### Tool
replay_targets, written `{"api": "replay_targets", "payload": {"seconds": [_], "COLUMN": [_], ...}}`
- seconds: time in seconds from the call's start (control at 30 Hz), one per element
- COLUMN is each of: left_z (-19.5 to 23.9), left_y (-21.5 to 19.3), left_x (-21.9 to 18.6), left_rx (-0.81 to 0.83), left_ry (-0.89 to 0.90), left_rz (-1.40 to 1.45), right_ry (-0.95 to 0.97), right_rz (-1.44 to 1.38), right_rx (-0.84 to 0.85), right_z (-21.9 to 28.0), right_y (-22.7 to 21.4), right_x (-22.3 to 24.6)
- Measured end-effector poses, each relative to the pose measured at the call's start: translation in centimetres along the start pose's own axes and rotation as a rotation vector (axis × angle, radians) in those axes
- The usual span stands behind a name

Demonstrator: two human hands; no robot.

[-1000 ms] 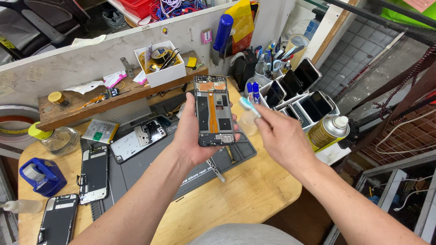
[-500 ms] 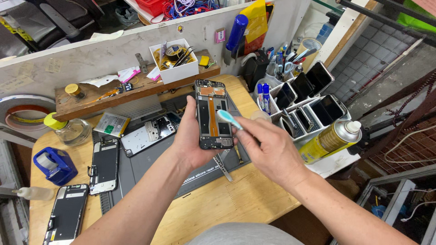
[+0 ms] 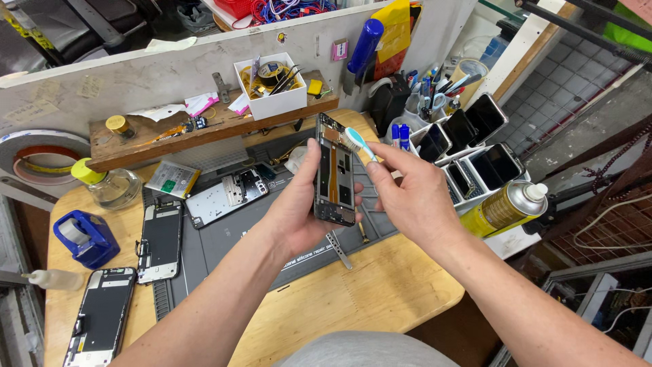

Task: The person cleans the interior of a disassembled smartphone using a toothbrush and compressed air. They brush various internal components and ports, then spray compressed air onto a small circuit board and the phone chassis. Finally, they handle a new battery pack.

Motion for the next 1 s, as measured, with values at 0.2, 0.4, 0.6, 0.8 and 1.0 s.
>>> {"api": "replay_targets", "payload": {"seconds": [0.2, 0.4, 0.6, 0.8, 1.0], "left_z": [-0.6, -0.6, 1.3, 1.8, 2.4], "left_y": [-1.0, -1.0, 1.4, 2.5, 2.8], "left_x": [-0.1, -0.2, 0.5, 0.1, -1.1], "left_rx": [-0.071, -0.037, 0.319, 0.453, 0.511], "left_ry": [0.039, 0.048, -0.042, -0.017, 0.040], "left_rz": [-0.241, -0.363, 0.057, 0.113, 0.147], "right_ry": [-0.232, -0.523, -0.188, -0.265, -0.096], "right_rz": [0.053, 0.337, 0.020, 0.063, 0.150], "right_rx": [-0.053, -0.119, -0.208, -0.081, -0.131], "right_z": [0.9, 1.9, -0.8, -1.2, -2.2], "right_y": [-0.6, -1.2, -4.3, -3.2, -3.9], "right_x": [1.4, 3.9, 1.8, 3.3, 1.9]}}
Point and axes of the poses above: each hand's wrist, its own z-axis away from the middle knuckle, its own y-axis out of the palm, x = y × z, the point moved 9 cm from there along -z, towards the middle knuckle, and after that the axes turned 10 degrees about x, right-handed, at the moved point
